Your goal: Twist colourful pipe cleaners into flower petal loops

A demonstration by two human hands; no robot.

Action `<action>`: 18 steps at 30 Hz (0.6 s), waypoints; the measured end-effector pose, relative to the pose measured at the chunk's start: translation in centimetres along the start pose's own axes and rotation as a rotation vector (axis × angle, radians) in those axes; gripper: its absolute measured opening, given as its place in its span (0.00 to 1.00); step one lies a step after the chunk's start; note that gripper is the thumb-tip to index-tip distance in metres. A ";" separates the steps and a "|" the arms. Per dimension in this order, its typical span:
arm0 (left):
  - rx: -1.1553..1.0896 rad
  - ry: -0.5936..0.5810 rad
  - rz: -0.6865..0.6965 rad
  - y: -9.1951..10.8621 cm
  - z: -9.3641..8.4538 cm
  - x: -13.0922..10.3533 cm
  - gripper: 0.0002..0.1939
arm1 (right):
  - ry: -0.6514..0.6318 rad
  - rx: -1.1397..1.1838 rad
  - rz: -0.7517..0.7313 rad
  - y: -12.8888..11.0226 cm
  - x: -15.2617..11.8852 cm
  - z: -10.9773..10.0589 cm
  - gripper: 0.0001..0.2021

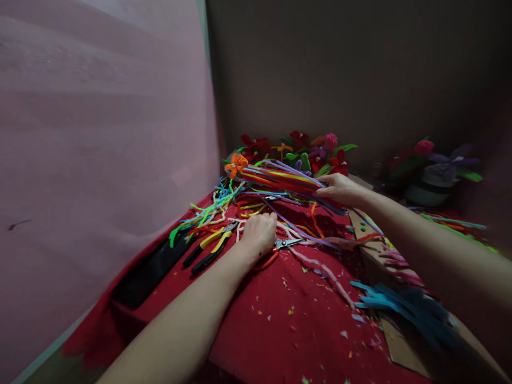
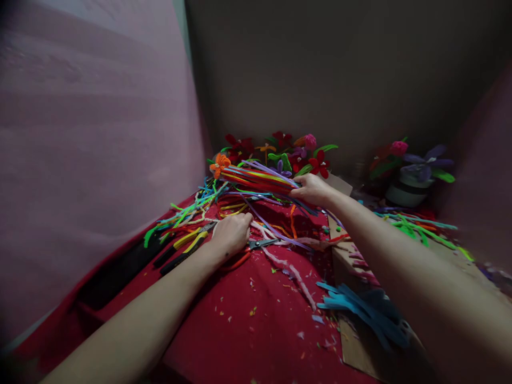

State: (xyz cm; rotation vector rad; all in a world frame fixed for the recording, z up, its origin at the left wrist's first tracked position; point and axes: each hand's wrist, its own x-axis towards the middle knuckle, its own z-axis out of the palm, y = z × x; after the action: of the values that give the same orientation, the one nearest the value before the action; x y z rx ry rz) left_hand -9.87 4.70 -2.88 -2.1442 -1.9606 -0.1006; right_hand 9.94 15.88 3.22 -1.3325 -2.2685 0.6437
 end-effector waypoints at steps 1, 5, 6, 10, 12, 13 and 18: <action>0.000 -0.004 0.003 0.0 0.0 0.0 0.12 | 0.001 -0.018 -0.006 0.1 0.1 0.1 0.18; -0.003 -0.018 -0.002 0.0 0.1 0.0 0.12 | 0.003 -0.117 -0.033 0.6 0.6 0.6 0.19; -0.004 -0.017 -0.005 0.0 0.1 0.0 0.12 | 0.005 -0.141 -0.042 0.7 0.8 0.7 0.18; -0.006 0.004 -0.044 -0.2 0.1 0.1 0.14 | 0.012 -0.288 -0.081 1.2 1.3 1.3 0.17; -0.008 0.008 -0.061 -0.4 0.0 0.2 0.15 | 0.007 -0.345 -0.084 1.5 1.3 1.6 0.18; -0.010 0.005 -0.062 -0.4 0.0 0.2 0.15 | 0.003 -0.359 -0.083 1.6 1.2 1.7 0.18; -0.028 -0.050 -0.047 -1.0 -0.1 0.2 0.15 | -0.022 -0.420 -0.093 2.4 0.9 2.2 0.21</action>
State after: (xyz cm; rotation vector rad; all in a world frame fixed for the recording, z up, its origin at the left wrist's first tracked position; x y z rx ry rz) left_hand -10.85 5.00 -2.63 -2.1380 -2.0501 -0.0829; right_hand 9.97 17.33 0.15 -1.3916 -2.5599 0.1521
